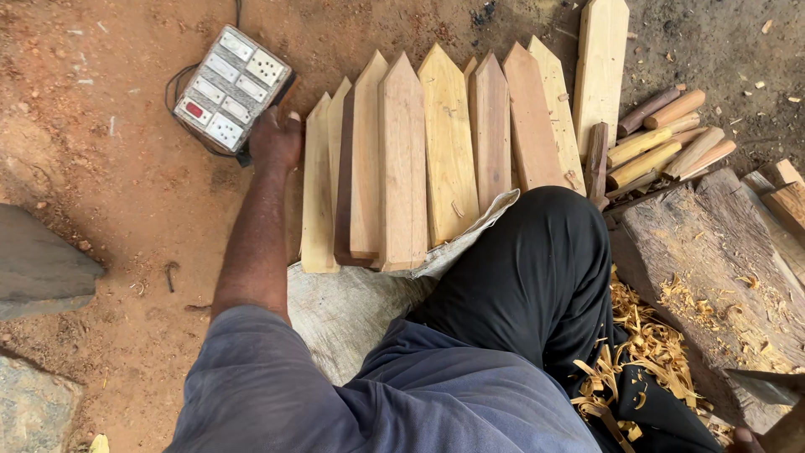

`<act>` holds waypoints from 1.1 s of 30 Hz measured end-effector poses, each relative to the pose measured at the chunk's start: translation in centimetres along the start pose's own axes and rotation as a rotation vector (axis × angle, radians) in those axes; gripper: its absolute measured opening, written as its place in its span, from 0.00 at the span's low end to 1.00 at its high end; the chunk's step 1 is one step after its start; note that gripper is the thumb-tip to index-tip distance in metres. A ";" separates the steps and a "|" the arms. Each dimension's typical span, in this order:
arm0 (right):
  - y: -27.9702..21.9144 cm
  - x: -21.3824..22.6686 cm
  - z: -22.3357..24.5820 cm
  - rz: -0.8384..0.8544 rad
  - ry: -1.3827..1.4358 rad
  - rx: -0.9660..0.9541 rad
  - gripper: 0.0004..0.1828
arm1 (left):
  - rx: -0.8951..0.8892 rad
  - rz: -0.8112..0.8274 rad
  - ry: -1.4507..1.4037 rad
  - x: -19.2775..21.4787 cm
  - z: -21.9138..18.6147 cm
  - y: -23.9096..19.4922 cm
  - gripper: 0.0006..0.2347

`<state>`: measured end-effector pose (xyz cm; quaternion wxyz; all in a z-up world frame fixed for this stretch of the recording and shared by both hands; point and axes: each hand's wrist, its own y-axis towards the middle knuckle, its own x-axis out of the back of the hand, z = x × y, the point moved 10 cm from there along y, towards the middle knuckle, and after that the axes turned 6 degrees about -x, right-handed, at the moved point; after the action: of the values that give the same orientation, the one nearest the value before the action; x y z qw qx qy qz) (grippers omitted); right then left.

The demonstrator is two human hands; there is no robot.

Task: The person sits on the ground and uses a hammer and chisel to carve and shape small wooden blocks. They repeatedly strike the chisel to remove wood shavings, occasionally rotating the block to work on different sides. Finished pieces are placed aside.

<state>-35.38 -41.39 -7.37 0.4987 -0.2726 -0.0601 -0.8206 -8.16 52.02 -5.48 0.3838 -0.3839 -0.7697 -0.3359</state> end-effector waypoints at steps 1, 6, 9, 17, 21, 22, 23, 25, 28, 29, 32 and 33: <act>-0.4 -0.4 0.7 0.015 0.020 0.009 0.53 | 0.000 0.043 0.031 0.2 -0.1 0.5 0.25; -4.3 0.3 3.8 -0.141 0.181 -0.100 0.52 | -0.077 0.022 -0.088 0.7 -8.7 1.4 0.26; -4.7 -0.1 6.1 -0.074 0.085 -0.219 0.58 | -0.523 -0.224 -0.215 2.3 -21.0 1.1 0.21; -5.3 -0.5 8.3 -0.115 0.083 -0.346 0.59 | -0.539 0.406 -0.057 -20.8 -49.9 0.5 0.37; -5.2 -0.3 7.6 -0.145 0.089 -0.422 0.57 | -0.282 0.624 0.055 -29.7 -52.5 -2.8 0.48; -5.1 -0.3 7.3 -0.151 0.074 -0.454 0.57 | -0.221 0.707 0.108 -31.4 -51.7 -3.7 0.50; -4.9 -0.1 6.8 -0.158 0.061 -0.486 0.57 | -0.244 0.673 0.186 -32.2 -51.9 -4.0 0.50; -5.0 0.2 5.9 -0.183 0.123 -0.519 0.56 | -0.270 0.631 0.300 -33.8 -51.8 -4.5 0.52; -5.1 0.3 4.5 -0.206 0.191 -0.568 0.56 | -0.260 0.624 0.333 -35.5 -51.7 -4.3 0.55; -5.4 0.3 4.1 -0.212 0.209 -0.588 0.57 | -0.249 0.628 0.336 -35.9 -51.4 -4.4 0.56; -4.5 0.0 3.4 -0.172 0.163 -0.616 0.60 | -0.149 0.560 0.192 -35.3 -49.9 -3.2 0.55; -4.4 0.2 3.5 -0.162 0.164 -0.610 0.59 | -0.153 0.500 0.081 -34.8 -50.1 -3.2 0.53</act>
<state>-37.83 -38.06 -3.58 0.3302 -0.3366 0.2073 -0.8572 20.14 -1.75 -11.74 0.4551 -0.5762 -0.6076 -0.3030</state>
